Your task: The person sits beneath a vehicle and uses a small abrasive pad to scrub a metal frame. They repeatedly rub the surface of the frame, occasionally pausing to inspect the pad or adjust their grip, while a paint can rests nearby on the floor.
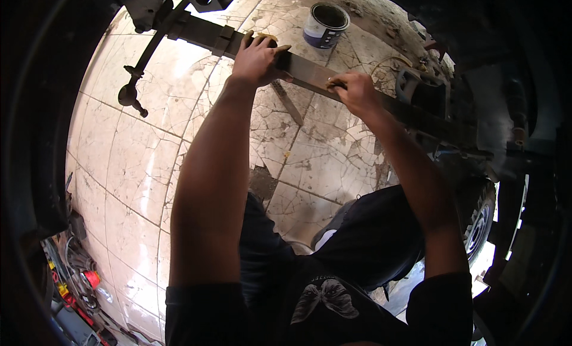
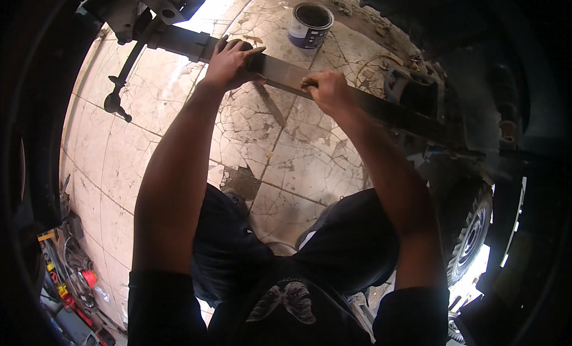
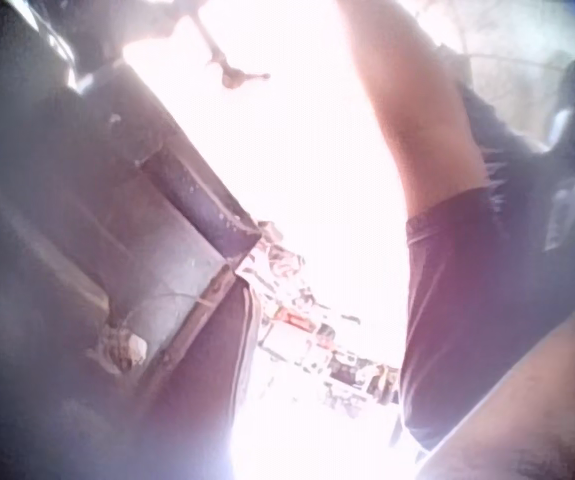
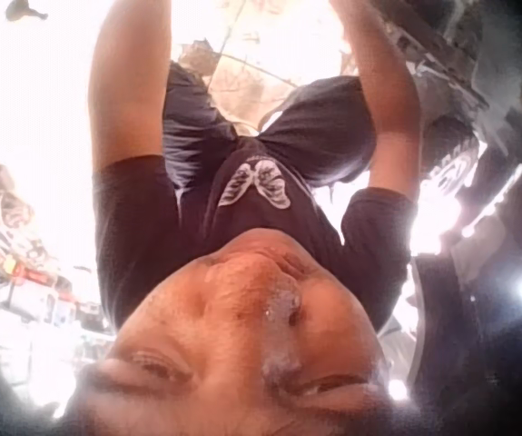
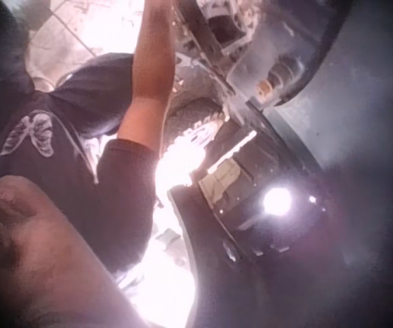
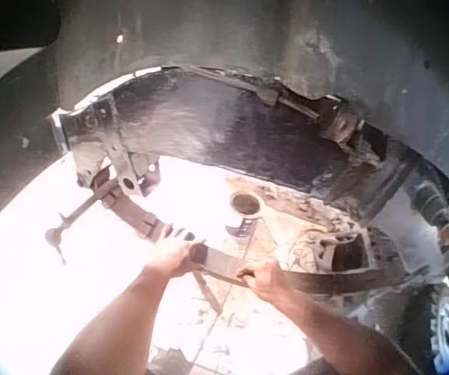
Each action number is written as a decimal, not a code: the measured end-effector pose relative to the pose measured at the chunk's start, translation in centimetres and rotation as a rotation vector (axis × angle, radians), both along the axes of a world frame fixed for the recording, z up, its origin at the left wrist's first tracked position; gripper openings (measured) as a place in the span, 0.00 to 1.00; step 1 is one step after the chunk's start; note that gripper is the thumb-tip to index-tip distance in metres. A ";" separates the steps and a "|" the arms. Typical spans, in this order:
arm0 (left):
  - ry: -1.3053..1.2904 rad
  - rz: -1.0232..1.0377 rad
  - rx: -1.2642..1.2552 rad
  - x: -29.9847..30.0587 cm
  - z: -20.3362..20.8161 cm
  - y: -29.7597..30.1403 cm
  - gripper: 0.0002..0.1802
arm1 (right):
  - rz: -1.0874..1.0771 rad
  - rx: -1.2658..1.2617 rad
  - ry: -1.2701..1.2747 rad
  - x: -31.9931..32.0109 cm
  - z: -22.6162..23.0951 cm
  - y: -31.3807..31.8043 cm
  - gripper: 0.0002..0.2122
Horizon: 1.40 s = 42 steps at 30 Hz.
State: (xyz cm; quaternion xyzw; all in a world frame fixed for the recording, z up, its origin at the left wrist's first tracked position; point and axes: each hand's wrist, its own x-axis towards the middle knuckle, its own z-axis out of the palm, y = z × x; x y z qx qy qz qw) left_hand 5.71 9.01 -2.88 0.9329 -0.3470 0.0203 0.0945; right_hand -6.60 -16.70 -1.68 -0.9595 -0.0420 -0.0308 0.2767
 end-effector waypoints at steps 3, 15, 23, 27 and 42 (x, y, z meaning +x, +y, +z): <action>-0.044 0.001 0.025 0.0 0.1 -0.3 0.49 | 0.036 0.028 -0.028 2.1 -0.5 2.2 0.08; 0.058 0.015 0.064 0.2 0.9 0.0 0.48 | -0.062 -0.053 0.049 -2.3 -0.2 -2.5 0.07; 0.026 0.015 0.053 0.1 0.6 -0.3 0.49 | 0.042 -0.058 -0.071 0.9 -0.8 0.5 0.07; 0.008 -0.001 0.042 0.3 0.4 -0.1 0.49 | 0.088 -0.103 -0.077 3.2 -0.5 3.0 0.10; 0.023 0.001 0.068 0.0 1.0 -0.2 0.49 | -0.083 -0.064 0.019 -2.5 -0.5 -2.4 0.07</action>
